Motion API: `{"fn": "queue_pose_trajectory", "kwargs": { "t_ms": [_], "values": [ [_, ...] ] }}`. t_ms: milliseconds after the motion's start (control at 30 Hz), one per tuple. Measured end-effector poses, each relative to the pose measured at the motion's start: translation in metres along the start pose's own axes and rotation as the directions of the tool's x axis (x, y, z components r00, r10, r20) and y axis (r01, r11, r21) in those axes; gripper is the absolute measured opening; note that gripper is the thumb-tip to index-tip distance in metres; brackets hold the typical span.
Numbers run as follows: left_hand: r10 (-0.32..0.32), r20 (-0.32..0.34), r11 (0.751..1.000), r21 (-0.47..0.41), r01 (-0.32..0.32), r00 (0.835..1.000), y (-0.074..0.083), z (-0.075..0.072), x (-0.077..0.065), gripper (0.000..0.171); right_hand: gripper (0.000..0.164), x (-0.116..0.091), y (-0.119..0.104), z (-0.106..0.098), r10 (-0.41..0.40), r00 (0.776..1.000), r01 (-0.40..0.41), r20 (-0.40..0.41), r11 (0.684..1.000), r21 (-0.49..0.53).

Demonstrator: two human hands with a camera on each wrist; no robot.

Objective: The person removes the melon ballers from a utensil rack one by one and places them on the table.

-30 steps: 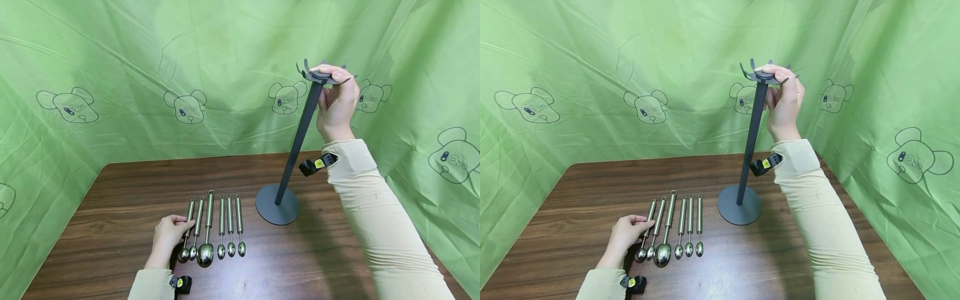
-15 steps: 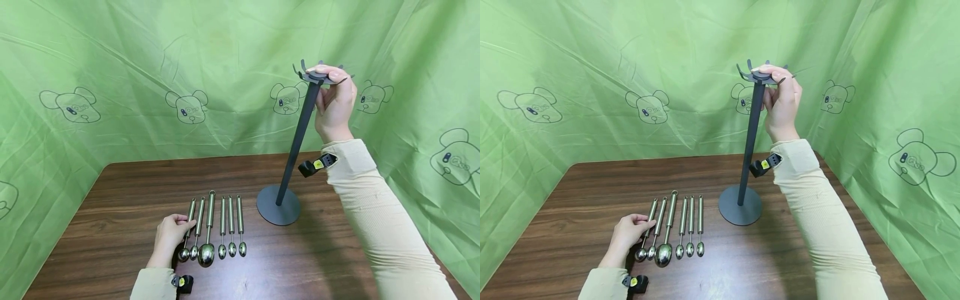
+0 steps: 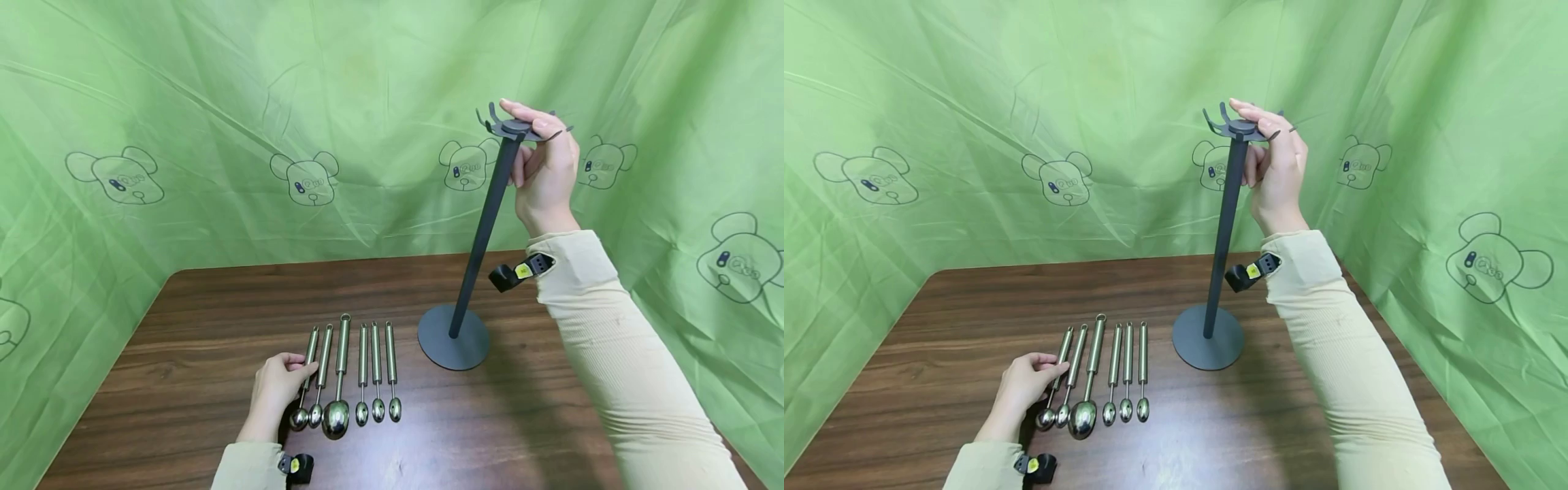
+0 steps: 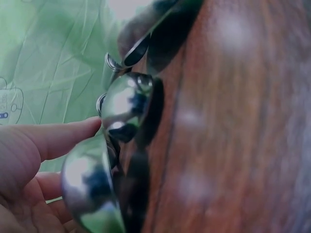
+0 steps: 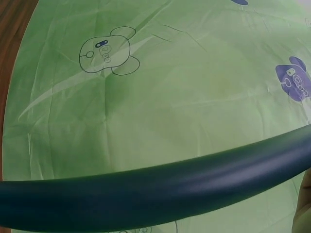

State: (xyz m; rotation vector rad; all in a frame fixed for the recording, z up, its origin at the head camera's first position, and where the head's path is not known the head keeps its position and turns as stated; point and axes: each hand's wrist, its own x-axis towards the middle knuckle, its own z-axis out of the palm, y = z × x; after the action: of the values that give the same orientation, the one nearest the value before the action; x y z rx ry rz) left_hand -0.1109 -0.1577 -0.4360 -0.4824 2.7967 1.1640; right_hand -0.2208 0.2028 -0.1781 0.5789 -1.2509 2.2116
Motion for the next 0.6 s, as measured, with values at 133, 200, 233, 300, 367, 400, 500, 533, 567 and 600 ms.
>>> {"fn": "queue_pose_trajectory", "kwargs": {
  "t_ms": [133,200,233,300,367,400,500,533,567,600],
  "values": [
    [0.005,0.004,1.000,-0.011,-0.005,1.000,-0.002,-0.001,0.000,0.038,0.027,0.000,-0.002,-0.001,-0.004,1.000,0.004,0.004,1.000,0.013],
    [0.002,0.012,0.999,-0.035,-0.002,1.000,-0.003,-0.001,0.000,0.038,0.025,0.000,-0.003,-0.001,-0.007,1.000,0.007,0.009,1.000,0.021],
    [0.001,0.018,0.999,-0.049,0.000,1.000,-0.003,-0.001,0.000,0.038,0.024,0.000,-0.003,-0.001,-0.012,1.000,0.011,0.011,1.000,0.020],
    [-0.001,0.029,0.998,-0.067,0.003,1.000,-0.004,-0.002,0.000,0.038,0.022,0.001,-0.005,-0.001,-0.014,1.000,0.014,0.009,1.000,0.027],
    [-0.002,0.035,0.998,-0.061,0.004,0.999,-0.004,-0.003,0.000,0.038,0.020,0.001,-0.007,-0.001,-0.020,1.000,0.020,0.004,0.999,0.029],
    [0.001,0.033,0.999,-0.046,0.001,0.999,-0.004,-0.004,0.000,0.038,0.020,0.002,-0.008,-0.001,-0.022,1.000,0.022,0.001,0.999,0.032],
    [0.014,0.021,1.000,0.015,-0.015,1.000,-0.004,-0.006,0.001,0.039,0.019,0.003,-0.011,-0.002,-0.029,1.000,0.029,0.001,0.999,0.027],
    [0.020,0.018,0.999,0.030,-0.021,1.000,-0.004,-0.007,0.001,0.039,0.019,0.003,-0.011,-0.002,-0.031,1.000,0.031,0.002,0.999,0.023],
    [0.027,0.016,0.999,0.042,-0.027,1.000,-0.004,-0.008,0.001,0.039,0.019,0.004,-0.012,-0.002,-0.033,0.999,0.033,0.004,0.999,0.017],
    [0.033,0.013,0.998,0.052,-0.033,0.999,-0.004,-0.009,0.001,0.040,0.019,0.004,-0.013,-0.003,-0.034,0.999,0.034,0.005,0.999,0.008]
  ]
}}
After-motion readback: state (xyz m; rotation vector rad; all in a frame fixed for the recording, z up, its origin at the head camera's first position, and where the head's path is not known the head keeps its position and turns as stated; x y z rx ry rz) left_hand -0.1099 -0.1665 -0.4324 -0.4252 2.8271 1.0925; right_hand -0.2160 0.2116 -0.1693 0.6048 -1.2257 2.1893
